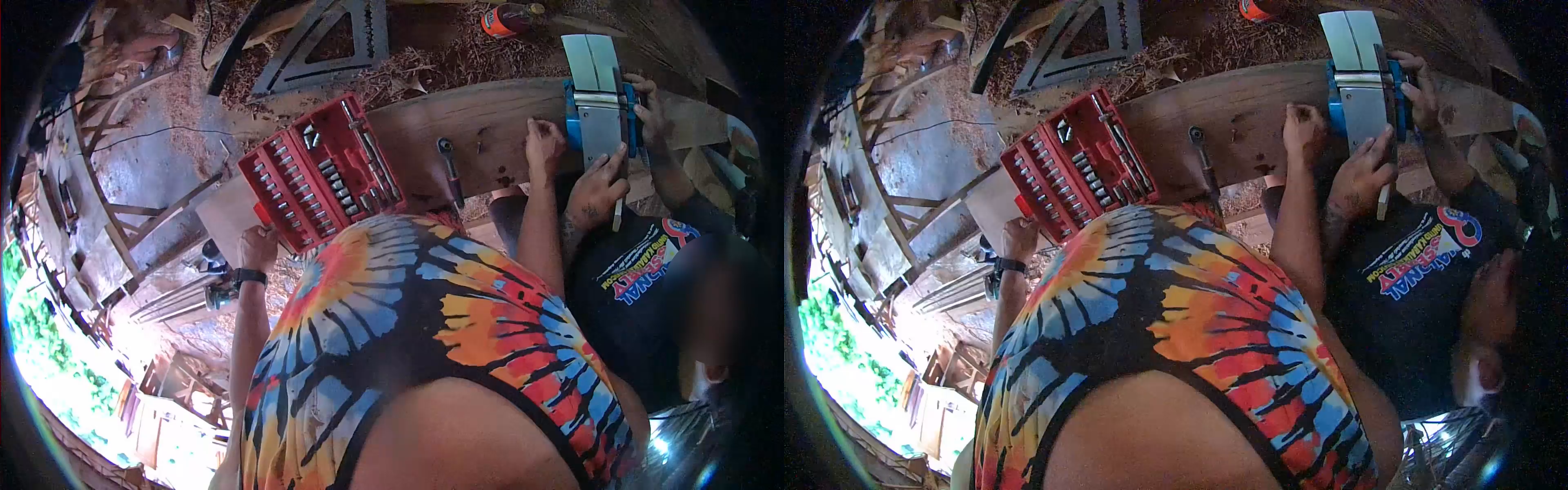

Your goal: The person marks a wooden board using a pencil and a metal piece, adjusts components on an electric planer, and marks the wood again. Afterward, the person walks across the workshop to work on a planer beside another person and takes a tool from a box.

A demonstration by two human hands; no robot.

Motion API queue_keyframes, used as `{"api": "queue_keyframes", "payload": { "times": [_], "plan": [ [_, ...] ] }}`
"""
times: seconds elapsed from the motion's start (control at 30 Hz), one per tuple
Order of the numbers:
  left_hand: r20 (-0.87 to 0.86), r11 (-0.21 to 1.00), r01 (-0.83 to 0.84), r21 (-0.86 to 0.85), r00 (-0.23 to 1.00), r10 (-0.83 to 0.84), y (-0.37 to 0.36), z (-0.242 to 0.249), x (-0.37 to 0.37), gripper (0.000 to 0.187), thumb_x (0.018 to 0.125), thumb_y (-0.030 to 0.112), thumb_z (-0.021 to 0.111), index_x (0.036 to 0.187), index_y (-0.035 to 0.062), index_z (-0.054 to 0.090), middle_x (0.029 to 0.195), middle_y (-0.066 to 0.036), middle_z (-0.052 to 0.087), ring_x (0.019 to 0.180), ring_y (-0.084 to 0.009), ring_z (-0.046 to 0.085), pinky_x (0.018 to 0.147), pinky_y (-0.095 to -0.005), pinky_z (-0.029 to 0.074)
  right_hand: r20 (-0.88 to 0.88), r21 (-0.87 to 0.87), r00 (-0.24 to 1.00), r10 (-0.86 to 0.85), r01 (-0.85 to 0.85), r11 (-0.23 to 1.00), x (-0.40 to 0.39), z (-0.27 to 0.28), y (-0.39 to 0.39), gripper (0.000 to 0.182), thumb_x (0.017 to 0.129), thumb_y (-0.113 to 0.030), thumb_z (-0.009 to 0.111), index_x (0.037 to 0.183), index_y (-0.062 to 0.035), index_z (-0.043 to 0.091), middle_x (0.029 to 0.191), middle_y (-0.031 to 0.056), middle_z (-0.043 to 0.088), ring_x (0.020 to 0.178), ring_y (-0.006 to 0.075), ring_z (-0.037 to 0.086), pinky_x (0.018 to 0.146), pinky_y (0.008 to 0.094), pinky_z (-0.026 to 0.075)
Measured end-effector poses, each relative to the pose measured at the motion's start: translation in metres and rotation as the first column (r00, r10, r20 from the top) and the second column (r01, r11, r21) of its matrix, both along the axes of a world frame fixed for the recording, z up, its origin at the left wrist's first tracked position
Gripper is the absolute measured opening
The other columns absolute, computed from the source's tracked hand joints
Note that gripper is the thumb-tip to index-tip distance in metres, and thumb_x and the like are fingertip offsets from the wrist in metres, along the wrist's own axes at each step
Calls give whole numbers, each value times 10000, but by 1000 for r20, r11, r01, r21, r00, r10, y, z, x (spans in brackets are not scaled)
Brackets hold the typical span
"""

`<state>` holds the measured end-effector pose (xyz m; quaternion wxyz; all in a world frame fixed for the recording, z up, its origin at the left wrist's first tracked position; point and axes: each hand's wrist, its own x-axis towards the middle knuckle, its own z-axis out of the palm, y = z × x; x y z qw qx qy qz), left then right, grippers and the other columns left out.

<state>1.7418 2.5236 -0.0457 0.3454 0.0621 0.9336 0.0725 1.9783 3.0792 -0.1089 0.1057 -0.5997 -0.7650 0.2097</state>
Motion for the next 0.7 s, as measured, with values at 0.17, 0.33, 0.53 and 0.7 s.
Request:
{"api": "queue_keyframes", "payload": {
  "times": [0.17, 0.33, 0.53, 0.7],
  "plan": [
    [128, 972, -142, 189, 985, 119, -7, 2, -5, 414, 850, 380, 718, 677, 7, 669, 645, -152, 677, 589, -239, 678, 565, -389, 520, -57, -104, 998, -33, 27, 994, 5, -12, 10, 306, 883, -329, 726, 977, -38, 726, 946, 145, 722, 887, 309, 684, 792, 423, 536],
    [202, 917, -261, 303, 957, 206, -29, -18, -3, 396, 859, 364, 711, 729, -10, 690, 630, -90, 680, 569, -152, 666, 540, -339, 518, 16, -30, 1000, 9, -9, 999, -7, 18, -8, 332, 888, -362, 719, 986, -45, 726, 997, 180, 727, 960, 372, 689, 835, 460, 534],
    [167, 879, -207, 429, 975, 148, -36, -19, 4, 392, 855, 356, 699, 731, -15, 682, 633, -102, 676, 598, -171, 671, 559, -351, 521, 61, 17, 998, 19, -20, 1000, -10, 20, -8, 353, 879, -376, 721, 990, -41, 732, 1005, 189, 724, 972, 369, 686, 851, 462, 525],
    [185, 891, -153, 427, 980, 79, -37, -16, 2, 334, 856, 294, 639, 785, -26, 701, 633, -114, 662, 608, -192, 648, 574, -362, 509, 14, 37, 1000, 7, -7, 999, -1, -5, 5, 359, 862, -375, 728, 992, -40, 740, 1018, 213, 726, 984, 382, 689, 856, 468, 531]
  ]
}}
